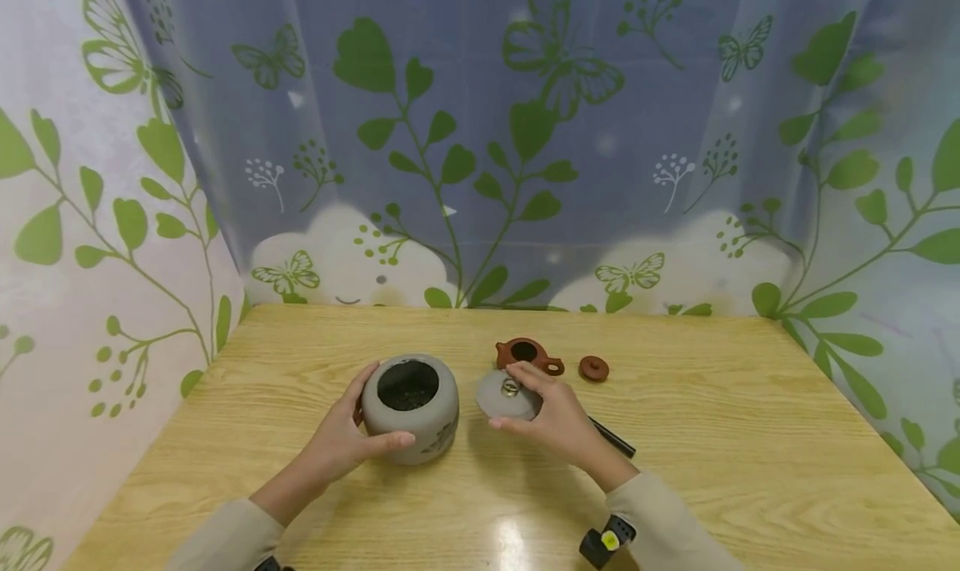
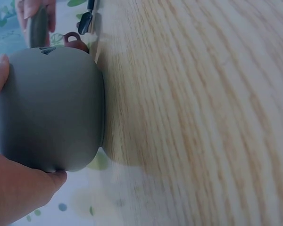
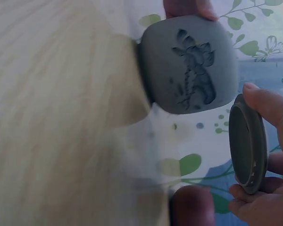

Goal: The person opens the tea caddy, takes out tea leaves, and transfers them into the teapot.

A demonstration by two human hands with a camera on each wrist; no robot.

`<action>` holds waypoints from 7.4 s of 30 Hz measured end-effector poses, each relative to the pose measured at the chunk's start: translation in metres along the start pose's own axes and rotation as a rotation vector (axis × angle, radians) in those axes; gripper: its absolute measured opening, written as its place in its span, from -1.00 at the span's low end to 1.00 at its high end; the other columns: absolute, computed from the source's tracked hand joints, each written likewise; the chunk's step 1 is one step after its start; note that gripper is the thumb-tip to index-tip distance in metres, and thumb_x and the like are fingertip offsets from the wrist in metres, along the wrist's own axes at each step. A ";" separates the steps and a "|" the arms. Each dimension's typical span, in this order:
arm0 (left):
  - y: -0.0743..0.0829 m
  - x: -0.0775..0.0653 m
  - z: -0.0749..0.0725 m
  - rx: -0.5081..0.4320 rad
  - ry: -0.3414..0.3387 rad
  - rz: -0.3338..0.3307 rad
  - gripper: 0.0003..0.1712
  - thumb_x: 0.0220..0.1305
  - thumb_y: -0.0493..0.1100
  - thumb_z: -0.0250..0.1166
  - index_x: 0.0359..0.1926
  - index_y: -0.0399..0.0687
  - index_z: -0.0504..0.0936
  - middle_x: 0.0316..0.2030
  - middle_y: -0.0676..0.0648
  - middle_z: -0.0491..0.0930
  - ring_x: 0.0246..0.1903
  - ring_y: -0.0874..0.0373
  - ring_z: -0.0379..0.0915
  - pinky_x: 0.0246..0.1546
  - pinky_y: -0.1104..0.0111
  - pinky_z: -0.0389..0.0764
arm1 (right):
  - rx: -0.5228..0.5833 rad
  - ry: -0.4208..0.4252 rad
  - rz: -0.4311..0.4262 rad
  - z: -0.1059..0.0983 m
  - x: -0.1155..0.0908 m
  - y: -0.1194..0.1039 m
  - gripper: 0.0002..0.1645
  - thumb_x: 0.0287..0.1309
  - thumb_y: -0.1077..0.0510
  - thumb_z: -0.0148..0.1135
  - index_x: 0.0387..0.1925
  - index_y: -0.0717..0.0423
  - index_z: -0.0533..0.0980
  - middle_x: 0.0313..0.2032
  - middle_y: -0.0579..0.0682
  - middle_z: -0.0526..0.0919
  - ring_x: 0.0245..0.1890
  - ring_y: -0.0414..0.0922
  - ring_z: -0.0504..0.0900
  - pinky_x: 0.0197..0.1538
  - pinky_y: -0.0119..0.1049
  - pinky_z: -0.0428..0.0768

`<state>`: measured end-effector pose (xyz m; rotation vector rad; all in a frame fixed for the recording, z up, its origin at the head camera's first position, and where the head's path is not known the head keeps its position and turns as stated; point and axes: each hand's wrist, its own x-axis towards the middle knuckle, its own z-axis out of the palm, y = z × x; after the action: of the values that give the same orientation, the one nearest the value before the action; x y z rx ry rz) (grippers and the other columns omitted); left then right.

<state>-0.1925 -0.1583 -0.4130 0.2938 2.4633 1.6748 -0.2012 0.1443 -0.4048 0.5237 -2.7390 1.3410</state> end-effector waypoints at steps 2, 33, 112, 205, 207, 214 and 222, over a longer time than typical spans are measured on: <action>0.000 0.000 0.000 0.003 0.003 0.002 0.29 -0.04 -0.01 0.55 0.52 0.10 -0.16 0.49 -0.15 -0.12 0.46 -0.15 -0.21 0.39 -0.07 0.03 | -0.020 -0.006 -0.002 0.001 -0.003 0.006 -0.05 -0.09 -0.06 0.52 0.31 0.20 0.36 0.36 0.20 0.28 0.31 0.15 0.33 0.18 0.09 0.45; 0.002 0.000 -0.001 0.005 -0.001 0.019 0.27 -0.02 -0.03 0.54 0.52 0.12 -0.17 0.48 -0.16 -0.11 0.46 -0.17 -0.20 0.39 -0.08 0.04 | -0.109 -0.320 -0.109 0.014 -0.008 0.045 0.01 -0.05 -0.11 0.49 0.35 0.23 0.29 0.36 0.24 0.26 0.36 0.15 0.24 0.28 0.09 0.34; -0.004 0.001 -0.001 -0.016 -0.004 0.015 0.28 -0.04 -0.02 0.54 0.52 0.11 -0.16 0.49 -0.14 -0.13 0.46 -0.18 -0.25 0.39 -0.09 0.01 | -0.189 -0.068 0.144 -0.065 -0.036 0.095 -0.73 0.06 0.23 0.39 -0.16 0.21 0.63 -0.40 -0.09 0.59 -0.38 -0.21 0.53 -0.36 -0.39 0.53; 0.000 0.000 -0.002 -0.009 -0.006 0.015 0.27 -0.05 -0.02 0.55 0.51 0.12 -0.13 0.49 -0.12 -0.09 0.46 -0.16 -0.23 0.39 -0.11 -0.01 | 0.685 0.047 -0.103 -0.016 0.039 -0.027 -0.68 0.32 0.18 0.16 -0.09 0.42 0.51 -0.44 -0.08 0.67 -0.42 -0.18 0.62 -0.33 -0.42 0.62; 0.000 0.000 -0.002 -0.013 -0.008 0.015 0.27 -0.04 -0.02 0.55 0.52 0.12 -0.13 0.49 -0.13 -0.09 0.46 -0.17 -0.22 0.38 -0.12 -0.01 | 0.660 0.032 -0.109 -0.012 0.042 -0.030 -0.67 0.34 0.15 0.14 -0.08 0.39 0.52 -0.43 -0.06 0.66 -0.42 -0.17 0.63 -0.35 -0.42 0.61; -0.001 0.001 -0.002 -0.024 -0.003 0.019 0.28 -0.05 -0.04 0.56 0.52 0.10 -0.13 0.48 -0.13 -0.08 0.46 -0.18 -0.22 0.38 -0.13 -0.02 | 0.418 0.005 -0.148 0.002 0.049 -0.040 -0.69 0.34 0.06 0.15 -0.08 0.20 0.60 -0.36 0.11 0.68 -0.36 0.01 0.66 -0.30 -0.22 0.67; -0.001 0.001 -0.001 -0.022 -0.003 0.024 0.27 -0.04 -0.03 0.55 0.52 0.09 -0.13 0.48 -0.14 -0.08 0.45 -0.18 -0.18 0.36 -0.14 0.05 | 0.156 0.033 -0.219 0.019 0.056 -0.045 -0.77 0.33 0.01 0.16 -0.10 -0.01 0.62 -0.37 -0.07 0.69 -0.44 -0.28 0.63 -0.40 -0.34 0.61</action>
<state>-0.1938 -0.1593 -0.4133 0.3241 2.4467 1.7080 -0.2377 0.0884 -0.3723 0.7782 -2.4768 1.4968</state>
